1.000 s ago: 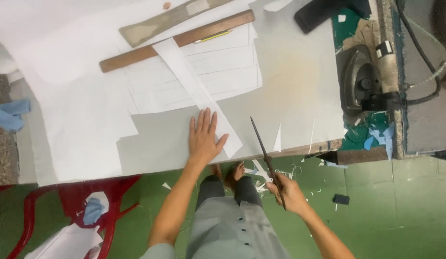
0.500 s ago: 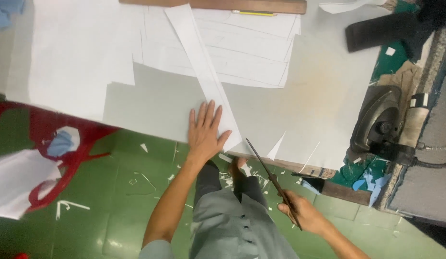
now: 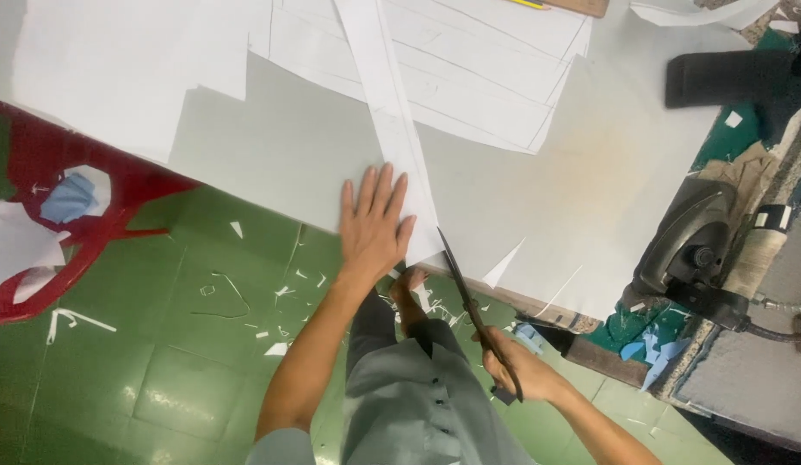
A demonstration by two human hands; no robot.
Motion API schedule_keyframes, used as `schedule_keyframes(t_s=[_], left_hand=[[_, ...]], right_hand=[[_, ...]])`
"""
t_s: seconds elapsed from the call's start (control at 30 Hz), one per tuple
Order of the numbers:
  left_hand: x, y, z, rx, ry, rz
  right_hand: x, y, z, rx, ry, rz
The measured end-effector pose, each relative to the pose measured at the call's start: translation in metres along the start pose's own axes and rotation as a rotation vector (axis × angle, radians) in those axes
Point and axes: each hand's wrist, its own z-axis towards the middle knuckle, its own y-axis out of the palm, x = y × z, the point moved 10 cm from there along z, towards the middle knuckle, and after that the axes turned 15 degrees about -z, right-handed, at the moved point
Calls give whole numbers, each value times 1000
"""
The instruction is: The person uses a ruler and pencil to draw straight lines on a large sheet of white paper, then uses scissors to cut along the marked lines. After cutting, the person folds the resulting paper strip.
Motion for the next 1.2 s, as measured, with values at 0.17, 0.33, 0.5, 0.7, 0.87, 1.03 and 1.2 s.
schedule_keyframes(t_s=[0.17, 0.33, 0.5, 0.7, 0.87, 1.03, 1.2], left_hand=[[-2, 5, 0, -11, -5, -12], [-6, 12, -1, -86, -53, -5], [0, 4, -2, 23, -1, -20], [3, 10, -9, 3, -46, -21], [1, 11, -9, -24, -64, -16], [1, 11, -8, -10, -60, -36], [-1, 13, -8, -52, -79, -37]], right_hand=[[-3, 7, 14, 34, 29, 2], [-4, 5, 13, 14, 35, -8], [2, 5, 4, -36, 30, 75], [5, 2, -4, -44, 55, 95], [2, 5, -2, -47, 47, 99], [1, 7, 7, 4, 14, 36], [-1, 5, 12, 23, 58, 54]])
